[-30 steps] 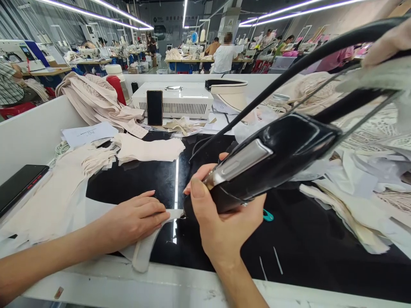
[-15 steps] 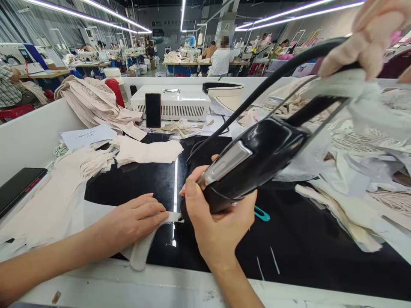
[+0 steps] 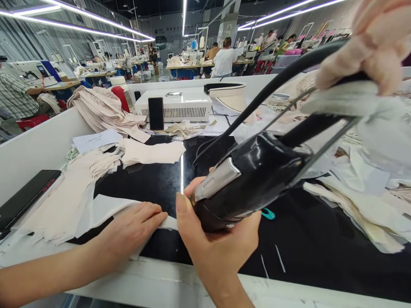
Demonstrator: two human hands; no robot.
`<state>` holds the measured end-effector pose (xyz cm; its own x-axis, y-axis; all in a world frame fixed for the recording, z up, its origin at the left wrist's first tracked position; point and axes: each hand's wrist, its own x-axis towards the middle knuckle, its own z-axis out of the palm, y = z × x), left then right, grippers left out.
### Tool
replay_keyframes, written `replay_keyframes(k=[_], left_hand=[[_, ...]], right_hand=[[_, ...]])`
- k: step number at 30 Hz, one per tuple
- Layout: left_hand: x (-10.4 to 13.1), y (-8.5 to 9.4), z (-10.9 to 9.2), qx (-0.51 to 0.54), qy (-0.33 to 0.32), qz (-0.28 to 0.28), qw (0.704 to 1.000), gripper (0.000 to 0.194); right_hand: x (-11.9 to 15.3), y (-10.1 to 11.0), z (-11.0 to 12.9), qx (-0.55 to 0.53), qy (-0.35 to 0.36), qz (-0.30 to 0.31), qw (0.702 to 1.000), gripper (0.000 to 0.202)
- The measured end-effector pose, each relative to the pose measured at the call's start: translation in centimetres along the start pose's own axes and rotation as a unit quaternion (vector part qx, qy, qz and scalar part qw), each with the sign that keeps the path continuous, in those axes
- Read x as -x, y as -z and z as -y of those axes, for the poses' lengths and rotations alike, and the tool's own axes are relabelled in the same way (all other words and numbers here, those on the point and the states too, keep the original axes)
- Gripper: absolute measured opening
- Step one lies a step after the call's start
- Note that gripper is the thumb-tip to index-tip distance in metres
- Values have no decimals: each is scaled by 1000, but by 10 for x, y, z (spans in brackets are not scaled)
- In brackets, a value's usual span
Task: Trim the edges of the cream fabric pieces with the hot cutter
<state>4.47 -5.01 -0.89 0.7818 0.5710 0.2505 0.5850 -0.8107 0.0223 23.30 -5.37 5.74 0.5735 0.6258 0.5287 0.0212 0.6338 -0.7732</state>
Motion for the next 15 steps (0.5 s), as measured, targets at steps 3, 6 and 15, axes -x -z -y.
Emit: replay_keyframes(k=[3,6,15], left_hand=[[3,3,-1,32,6,-5,999,35],[5,5,-1,47,6,-14,999,30],[5,11,-14,-7,-5,-31,999,14]], right_hand=[[3,1,2,2,-3,-1,1000,44],[6,2,4,14,-8,-3,1000,43],[11,3,9,22,-15,-11,1000,44]])
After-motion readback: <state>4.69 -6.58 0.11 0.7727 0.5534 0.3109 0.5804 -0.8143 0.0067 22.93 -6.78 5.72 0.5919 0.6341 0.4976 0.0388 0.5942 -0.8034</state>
